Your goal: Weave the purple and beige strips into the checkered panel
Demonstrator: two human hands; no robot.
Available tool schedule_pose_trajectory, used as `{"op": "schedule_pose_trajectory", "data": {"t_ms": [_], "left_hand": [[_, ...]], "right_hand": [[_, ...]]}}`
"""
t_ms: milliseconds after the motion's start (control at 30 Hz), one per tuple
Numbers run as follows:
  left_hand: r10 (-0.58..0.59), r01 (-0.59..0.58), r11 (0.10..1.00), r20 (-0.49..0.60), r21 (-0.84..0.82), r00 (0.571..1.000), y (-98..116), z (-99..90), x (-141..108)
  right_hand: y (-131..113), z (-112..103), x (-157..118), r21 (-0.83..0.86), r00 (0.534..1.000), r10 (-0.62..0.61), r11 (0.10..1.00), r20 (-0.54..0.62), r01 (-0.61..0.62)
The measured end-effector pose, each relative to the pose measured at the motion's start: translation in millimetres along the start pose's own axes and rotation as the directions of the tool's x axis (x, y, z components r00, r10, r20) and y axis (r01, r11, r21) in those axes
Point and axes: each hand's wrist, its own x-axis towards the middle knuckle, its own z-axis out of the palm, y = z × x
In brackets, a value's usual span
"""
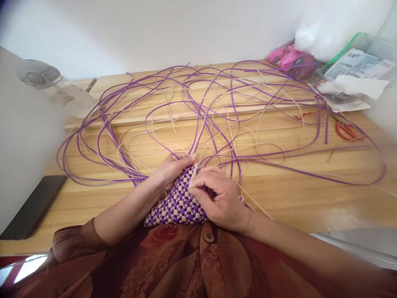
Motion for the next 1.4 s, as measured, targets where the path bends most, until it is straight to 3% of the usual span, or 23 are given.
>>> {"op": "schedule_pose_trajectory", "data": {"t_ms": [100,233,333,600,833,933,1067,1167,1233,1300,1367,1400], "left_hand": [[0.029,-0.03,0.999,0.055,0.019,0.998,1.8,0.9,-1.8],[0.07,-0.07,0.997,-0.007,0.024,0.998,-1.9,3.5,-1.4],[0.071,-0.068,0.995,-0.039,0.069,0.997,-4.4,4.6,-0.8],[0.023,-0.017,0.997,-0.082,0.071,0.996,-3.6,4.6,0.4],[0.123,-0.118,0.984,-0.027,0.133,0.992,-5.7,4.8,-0.6],[0.121,-0.118,0.987,-0.024,0.106,0.992,-6.6,4.4,0.9],[0.074,-0.075,0.997,0.027,0.007,0.997,-7.5,3.7,3.3],[0.098,-0.096,0.995,0.056,-0.033,0.994,-7.8,2.8,3.6],[0.104,-0.103,0.994,0.068,-0.025,0.992,-7.0,1.4,3.0],[0.093,-0.095,0.995,0.073,0.018,0.993,-5.4,-0.3,1.8],[0.08,-0.085,0.994,0.071,0.069,0.994,-3.7,-1.5,0.6],[0.075,-0.081,0.993,0.067,0.089,0.995,-3.3,-1.7,0.1]], "right_hand": [[4.7,2.3,0.2,0.052,0.999,0.009,0.999,-0.041,-0.007],[5.5,5.8,-1.7,0.188,0.978,0.206,0.96,0.029,-0.208],[3.4,7.2,-2.6,0.271,0.956,0.279,0.917,0.086,-0.292],[1.6,1.6,-0.5,0.266,0.949,0.271,0.914,0.16,-0.306],[0.6,-1.5,-0.4,0.236,0.943,0.293,0.916,0.158,-0.324],[1.4,-14.0,8.3,0.099,0.937,0.266,0.951,0.226,-0.294],[14.9,-38.3,35.4,-0.188,0.967,0.216,0.964,0.138,-0.189],[32.1,-48.6,58.6,-0.383,0.948,0.164,0.923,0.273,-0.05],[41.3,-50.9,71.0,-0.374,0.906,0.113,0.926,0.407,0.052],[48.5,-54.7,81.4,-0.35,0.883,0.051,0.927,0.467,0.132],[57.4,-66.1,91.5,-0.368,0.892,0.039,0.919,0.451,0.145],[63.8,-75.7,96.7,-0.381,0.918,0.063,0.919,0.391,0.099]]}}
